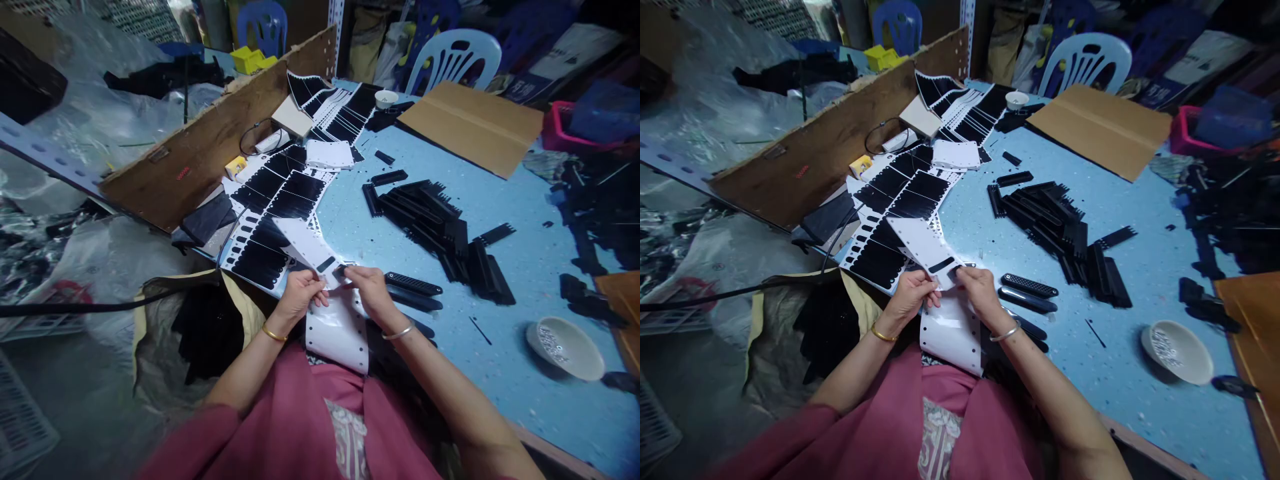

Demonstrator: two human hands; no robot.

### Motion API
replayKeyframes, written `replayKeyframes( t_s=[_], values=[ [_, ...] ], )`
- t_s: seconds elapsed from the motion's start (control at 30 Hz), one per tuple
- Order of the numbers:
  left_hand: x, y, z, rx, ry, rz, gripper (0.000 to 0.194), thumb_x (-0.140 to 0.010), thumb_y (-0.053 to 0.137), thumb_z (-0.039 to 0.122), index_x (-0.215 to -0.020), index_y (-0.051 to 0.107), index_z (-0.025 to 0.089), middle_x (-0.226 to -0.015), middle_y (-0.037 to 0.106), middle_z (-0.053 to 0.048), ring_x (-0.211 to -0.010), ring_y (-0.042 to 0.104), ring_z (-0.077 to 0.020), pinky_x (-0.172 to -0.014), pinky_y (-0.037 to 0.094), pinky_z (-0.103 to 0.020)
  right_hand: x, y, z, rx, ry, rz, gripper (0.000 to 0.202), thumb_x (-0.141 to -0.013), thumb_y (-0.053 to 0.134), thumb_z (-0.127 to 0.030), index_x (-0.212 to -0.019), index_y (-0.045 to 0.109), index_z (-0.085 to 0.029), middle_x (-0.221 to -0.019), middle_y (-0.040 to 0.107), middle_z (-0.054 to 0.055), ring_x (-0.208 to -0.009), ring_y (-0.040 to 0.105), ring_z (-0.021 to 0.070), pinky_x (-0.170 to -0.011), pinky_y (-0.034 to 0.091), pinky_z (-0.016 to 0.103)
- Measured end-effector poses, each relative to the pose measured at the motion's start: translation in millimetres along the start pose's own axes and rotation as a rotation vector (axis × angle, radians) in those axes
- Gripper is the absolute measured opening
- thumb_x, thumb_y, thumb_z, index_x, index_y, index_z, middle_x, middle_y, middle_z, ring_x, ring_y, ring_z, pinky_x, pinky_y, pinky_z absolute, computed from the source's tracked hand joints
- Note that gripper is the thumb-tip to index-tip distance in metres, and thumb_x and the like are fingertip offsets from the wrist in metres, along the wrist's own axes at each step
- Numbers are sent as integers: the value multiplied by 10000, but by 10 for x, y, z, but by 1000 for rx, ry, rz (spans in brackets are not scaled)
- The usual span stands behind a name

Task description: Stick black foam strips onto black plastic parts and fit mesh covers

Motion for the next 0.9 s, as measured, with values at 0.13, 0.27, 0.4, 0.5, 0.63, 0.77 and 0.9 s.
replayKeyframes(
  t_s=[0.13,0.27,0.4,0.5,0.63,0.77,0.9],
  values=[
    [55,-219,-35,-44,-38,127,239,-623,745,291,-679,598,110,-517,645,-30,-387,604,-131,-334,377,-162,-81,-474,-100,-158,-20,238,277,-810,657,-447,-825,725,-179,-807,746,58,-698,695,189,-516,534,264],
    [77,-474,-38,-234,-14,271,307,-646,696,270,-888,603,106,-496,623,9,-370,589,-148,-309,341,-176,51,-904,-235,-285,-94,392,273,-762,758,-414,-764,696,-148,-713,730,70,-572,686,172,-441,513,240],
    [164,-518,76,-485,174,496,253,-671,670,210,-907,625,130,-487,575,58,-387,545,-103,-378,385,-182,348,-961,-315,-266,-116,318,270,-838,708,-422,-834,706,-152,-834,756,102,-651,724,194,-491,568,272],
    [267,-248,180,-520,311,429,233,-726,702,297,-884,662,131,-561,607,27,-449,553,-89,-429,412,-186,586,-830,-392,-256,-95,176,268,-872,675,-412,-992,721,-177,-922,764,112,-753,746,234,-564,617,337],
    [254,316,159,-171,-89,-99,460,-794,633,566,-827,621,108,-565,645,-45,-393,595,-138,-331,310,-185,855,-678,-510,-283,-96,-101,231,-904,637,-350,-1058,734,-208,-953,769,104,-794,746,242,-694,634,401],
    [108,618,82,67,-233,-247,421,-649,807,451,-727,576,108,-524,648,-55,-366,589,-132,-321,321,-161,1024,-785,-478,-256,-113,-225,221,-894,630,-319,-1054,750,-226,-996,761,95,-900,735,265,-741,620,386],
    [-6,720,30,128,-219,-217,372,-606,842,313,-768,583,101,-569,682,-62,-402,624,-144,-332,376,-157,1061,-1024,-297,-119,-109,-162,359,-875,624,-388,-1169,699,-196,-905,771,106,-741,735,243,-665,614,372]
  ],
)
Point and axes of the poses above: each hand's wrist, its own x-axis away from the middle knuckle, its own y-axis out of the palm, z = x × y, the point moved 1 cm from there along -x, towards the middle knuckle
